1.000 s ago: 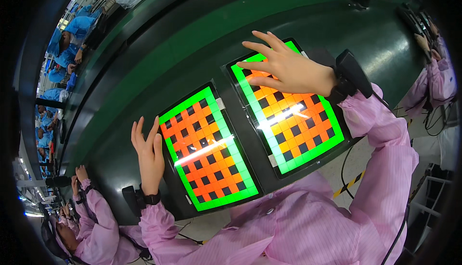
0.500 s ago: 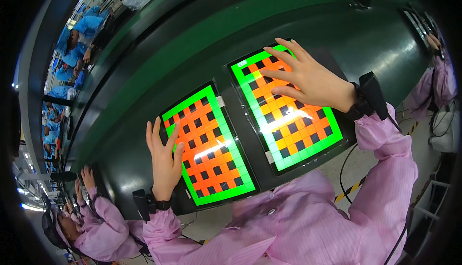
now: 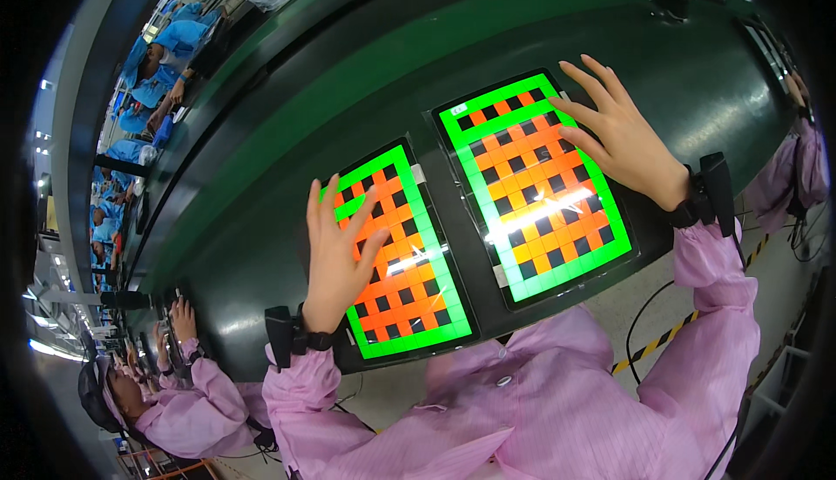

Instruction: The person interacts with a dual-screen tablet device by hand on a factory workbench.

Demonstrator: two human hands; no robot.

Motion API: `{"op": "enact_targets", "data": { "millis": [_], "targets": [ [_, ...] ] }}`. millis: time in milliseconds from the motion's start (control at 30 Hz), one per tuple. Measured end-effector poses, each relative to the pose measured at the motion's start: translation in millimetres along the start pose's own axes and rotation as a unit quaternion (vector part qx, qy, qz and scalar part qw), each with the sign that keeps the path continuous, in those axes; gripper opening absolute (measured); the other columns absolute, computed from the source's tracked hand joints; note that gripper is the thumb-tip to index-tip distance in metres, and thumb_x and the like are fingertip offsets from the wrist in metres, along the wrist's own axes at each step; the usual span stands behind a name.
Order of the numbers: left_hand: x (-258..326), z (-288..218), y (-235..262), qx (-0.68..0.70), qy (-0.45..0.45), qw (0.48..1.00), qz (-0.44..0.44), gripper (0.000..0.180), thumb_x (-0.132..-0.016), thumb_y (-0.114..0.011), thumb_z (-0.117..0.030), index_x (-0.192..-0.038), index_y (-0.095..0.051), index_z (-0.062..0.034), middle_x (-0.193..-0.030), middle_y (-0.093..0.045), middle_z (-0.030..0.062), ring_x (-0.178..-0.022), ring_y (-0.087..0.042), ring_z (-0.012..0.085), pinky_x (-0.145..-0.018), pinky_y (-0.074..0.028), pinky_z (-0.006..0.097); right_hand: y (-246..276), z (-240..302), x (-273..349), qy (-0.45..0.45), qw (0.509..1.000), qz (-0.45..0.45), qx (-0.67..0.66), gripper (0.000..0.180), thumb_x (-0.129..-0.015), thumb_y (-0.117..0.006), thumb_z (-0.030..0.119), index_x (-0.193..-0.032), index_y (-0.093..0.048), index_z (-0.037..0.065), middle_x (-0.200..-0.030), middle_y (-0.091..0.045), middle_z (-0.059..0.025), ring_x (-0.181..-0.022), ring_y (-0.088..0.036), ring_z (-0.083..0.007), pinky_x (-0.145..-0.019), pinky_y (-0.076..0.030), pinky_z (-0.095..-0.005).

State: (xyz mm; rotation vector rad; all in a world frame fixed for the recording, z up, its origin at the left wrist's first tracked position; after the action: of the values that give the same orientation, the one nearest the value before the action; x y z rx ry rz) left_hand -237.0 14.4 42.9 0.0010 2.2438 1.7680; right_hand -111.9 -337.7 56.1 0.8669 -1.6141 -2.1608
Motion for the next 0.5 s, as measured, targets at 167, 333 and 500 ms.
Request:
{"op": "enact_targets", "data": {
  "millis": [167,333,500],
  "targets": [
    [1.6,2.4,6.7,-0.014,0.002,1.0,-0.011,0.044,-0.093,-0.057,-0.028,-0.135,-0.053,-0.0142,-0.149,-0.026,0.0226,-0.14,-0.017,0.044,-0.11,-0.025,0.052,0.8,6.3,0.8,0.022,0.999,0.016,0.025,0.037,-0.096,-0.051,0.029,-0.125,-0.059,0.007,-0.15,-0.031,-0.0124,-0.142,-0.019,-0.0369,-0.114,-0.022,-0.05],
    [29.5,35.6,12.4,-0.001,0.126,0.992,-0.024,0.039,-0.098,-0.048,-0.021,-0.135,-0.051,-0.0111,-0.15,-0.024,0.0228,-0.141,-0.014,0.0415,-0.111,-0.024,0.05,2.5,8.3,0.1,0.005,1.0,0.026,-0.011,0.037,-0.096,-0.051,0.03,-0.125,-0.059,0.008,-0.15,-0.031,-0.0116,-0.142,-0.018,-0.0364,-0.114,-0.022,-0.0502],
    [33.9,35.2,11.5,0.011,0.12,0.992,-0.028,0.037,-0.099,-0.046,-0.02,-0.134,-0.053,-0.0111,-0.15,-0.024,0.0225,-0.142,-0.014,0.041,-0.111,-0.024,0.049,1.4,16.7,-3.5,0.041,0.999,0.011,-0.001,0.037,-0.095,-0.053,0.029,-0.124,-0.06,0.007,-0.15,-0.031,-0.0121,-0.141,-0.02,-0.037,-0.114,-0.021,-0.0505]
  ]
}}
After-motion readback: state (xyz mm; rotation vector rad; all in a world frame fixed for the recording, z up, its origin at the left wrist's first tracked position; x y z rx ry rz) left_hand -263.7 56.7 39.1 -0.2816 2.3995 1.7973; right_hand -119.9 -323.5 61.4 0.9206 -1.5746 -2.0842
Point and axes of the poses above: each hand's wrist, its own x-axis away from the middle knuckle, its own y-axis out of the back of the hand, z = x × y, the point moved 1 cm from there along -x, towards the middle knuckle
